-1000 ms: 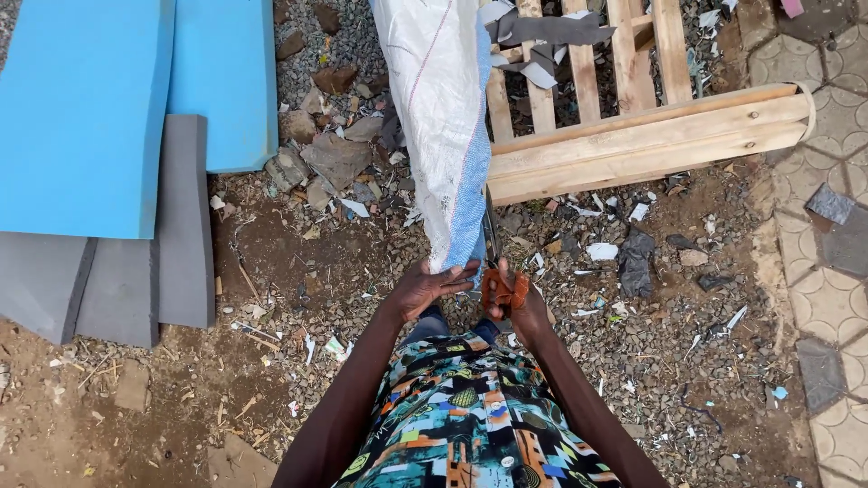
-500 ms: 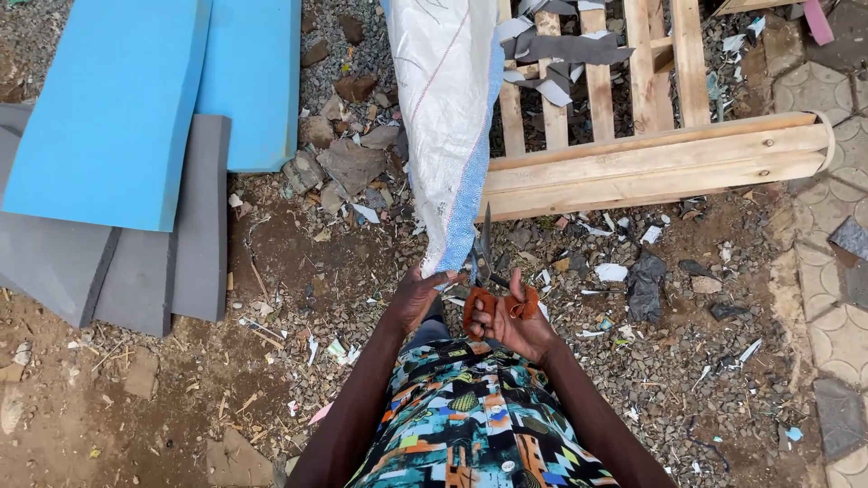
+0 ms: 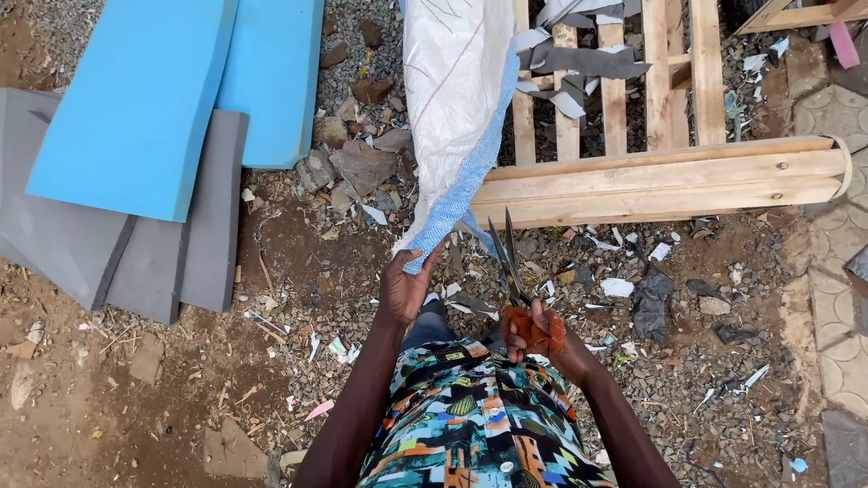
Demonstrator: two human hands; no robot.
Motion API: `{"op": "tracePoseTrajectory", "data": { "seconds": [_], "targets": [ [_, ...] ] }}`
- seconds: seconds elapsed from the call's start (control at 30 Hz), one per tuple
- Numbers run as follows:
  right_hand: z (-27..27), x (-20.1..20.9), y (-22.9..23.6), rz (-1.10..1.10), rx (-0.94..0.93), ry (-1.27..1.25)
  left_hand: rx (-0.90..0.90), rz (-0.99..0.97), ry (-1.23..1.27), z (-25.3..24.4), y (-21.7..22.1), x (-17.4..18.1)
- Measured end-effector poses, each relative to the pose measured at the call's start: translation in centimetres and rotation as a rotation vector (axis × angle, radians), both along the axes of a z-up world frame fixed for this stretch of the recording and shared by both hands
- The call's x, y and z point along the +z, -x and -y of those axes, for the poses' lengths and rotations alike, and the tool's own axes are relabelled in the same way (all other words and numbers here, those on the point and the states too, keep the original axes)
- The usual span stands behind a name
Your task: The person is cutting a woven bag into strips and wrapping them around wooden slats of a frame to provide padding.
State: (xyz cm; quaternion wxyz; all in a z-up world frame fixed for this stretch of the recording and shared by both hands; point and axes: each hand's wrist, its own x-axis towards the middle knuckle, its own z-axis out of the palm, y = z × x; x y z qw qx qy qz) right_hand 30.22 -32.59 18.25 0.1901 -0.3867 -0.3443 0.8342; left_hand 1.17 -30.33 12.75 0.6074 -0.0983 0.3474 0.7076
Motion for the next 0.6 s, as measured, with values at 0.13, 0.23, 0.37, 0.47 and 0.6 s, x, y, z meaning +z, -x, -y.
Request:
{"op": "tracePoseTrajectory", "data": {
  "seconds": [0.13, 0.23, 0.37, 0.47, 0.6],
  "targets": [
    [-0.1, 3.1, -1.4, 0.322, 0.003, -0.158, -0.018, -0.001, -0.124, -1.3, 0.2, -2.1],
    [-2.0, 0.3, 1.0, 0.223, -0.282, -0.257, -0.037, 0.055, -0.144, -1.3, -0.1, -0.9],
    [-8.6, -3.4, 8.2, 0.379, -0.575, -0.456, -0.061, 0.166, -0.141, -2.7, -1.0, 4.0],
    [-13.5, -10.9, 12.5, 0.487, -0.548, -0.545, -0.095, 0.206, -0.124, -3.8, -0.3, 5.9],
    [-12.8, -5.1, 14.0, 0.631, -0.585, -0.563, 0.008, 0.103, -0.136, -6.4, 0.5, 5.0]
  ]
}}
